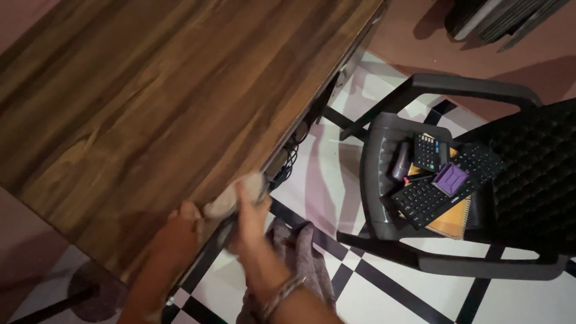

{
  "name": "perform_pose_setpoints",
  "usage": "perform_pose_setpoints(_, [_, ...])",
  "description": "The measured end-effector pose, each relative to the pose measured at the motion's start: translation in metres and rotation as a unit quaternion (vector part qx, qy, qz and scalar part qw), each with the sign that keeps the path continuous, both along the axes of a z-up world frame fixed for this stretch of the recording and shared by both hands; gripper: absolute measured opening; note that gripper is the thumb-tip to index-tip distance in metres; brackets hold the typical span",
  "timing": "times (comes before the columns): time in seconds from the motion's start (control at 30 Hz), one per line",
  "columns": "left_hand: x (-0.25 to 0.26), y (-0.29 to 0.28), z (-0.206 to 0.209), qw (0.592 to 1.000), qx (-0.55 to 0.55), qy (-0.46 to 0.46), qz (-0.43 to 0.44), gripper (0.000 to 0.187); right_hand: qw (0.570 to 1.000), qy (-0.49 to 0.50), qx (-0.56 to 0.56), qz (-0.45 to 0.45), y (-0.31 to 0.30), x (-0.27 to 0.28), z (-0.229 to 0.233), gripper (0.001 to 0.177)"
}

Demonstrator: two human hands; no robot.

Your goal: The person wipes a wooden desk surface with a cloth, moving a laptop and mouse aside to reach the full area. They also wipe a small purple box and a black pen before returning them to a chair and continuing to clean the desk.

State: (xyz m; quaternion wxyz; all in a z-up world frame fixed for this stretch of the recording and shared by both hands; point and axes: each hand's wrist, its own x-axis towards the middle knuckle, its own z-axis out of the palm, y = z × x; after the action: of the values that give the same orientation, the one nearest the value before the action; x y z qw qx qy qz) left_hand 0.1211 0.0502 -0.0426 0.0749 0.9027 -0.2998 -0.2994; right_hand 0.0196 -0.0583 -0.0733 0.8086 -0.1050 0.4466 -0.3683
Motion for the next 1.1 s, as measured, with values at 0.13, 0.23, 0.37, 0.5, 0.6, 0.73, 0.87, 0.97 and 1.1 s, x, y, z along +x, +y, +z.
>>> perform_pose_setpoints(0.13, [-0.011,-0.004,0.011,1.0,-0.013,-0.025,0.007,0.022,0.958,0.163,-0.21,-0.108,-0.08,0.015,-0.014,0.069])
perform_pose_setpoints(0.23, [-0.012,-0.009,0.012,0.999,-0.018,-0.031,0.022,0.023,0.854,0.335,-0.379,-0.118,-0.106,0.015,0.006,0.072])
perform_pose_setpoints(0.37, [-0.011,0.002,-0.003,0.995,-0.089,-0.042,0.016,0.022,0.64,0.464,-0.612,0.017,-0.091,0.025,0.033,0.074])
perform_pose_setpoints(0.5, [-0.009,0.02,-0.024,0.892,-0.287,0.214,0.276,0.026,0.532,0.426,-0.697,0.221,-0.046,0.031,0.045,0.07])
perform_pose_setpoints(0.6, [-0.02,0.041,-0.033,0.822,-0.382,0.159,0.391,0.031,0.512,0.364,-0.723,0.287,-0.003,0.024,0.053,0.071])
perform_pose_setpoints(0.73, [-0.05,0.065,-0.025,0.826,-0.396,0.016,0.4,0.036,0.588,0.235,-0.678,0.373,0.051,0.003,0.077,0.069])
perform_pose_setpoints(0.87, [-0.069,0.051,0.01,0.83,-0.388,-0.096,0.39,0.058,0.732,0.045,-0.534,0.421,0.045,0.0,0.091,0.082])
perform_pose_setpoints(0.97, [-0.067,0.015,0.033,0.863,-0.331,-0.191,0.329,0.069,0.692,0.052,-0.603,0.393,0.015,0.0,0.088,0.077])
perform_pose_setpoints(1.1, [-0.054,-0.027,0.038,0.912,-0.264,-0.234,0.208,0.06,0.677,0.306,-0.5,0.445,-0.011,-0.003,0.09,0.058])
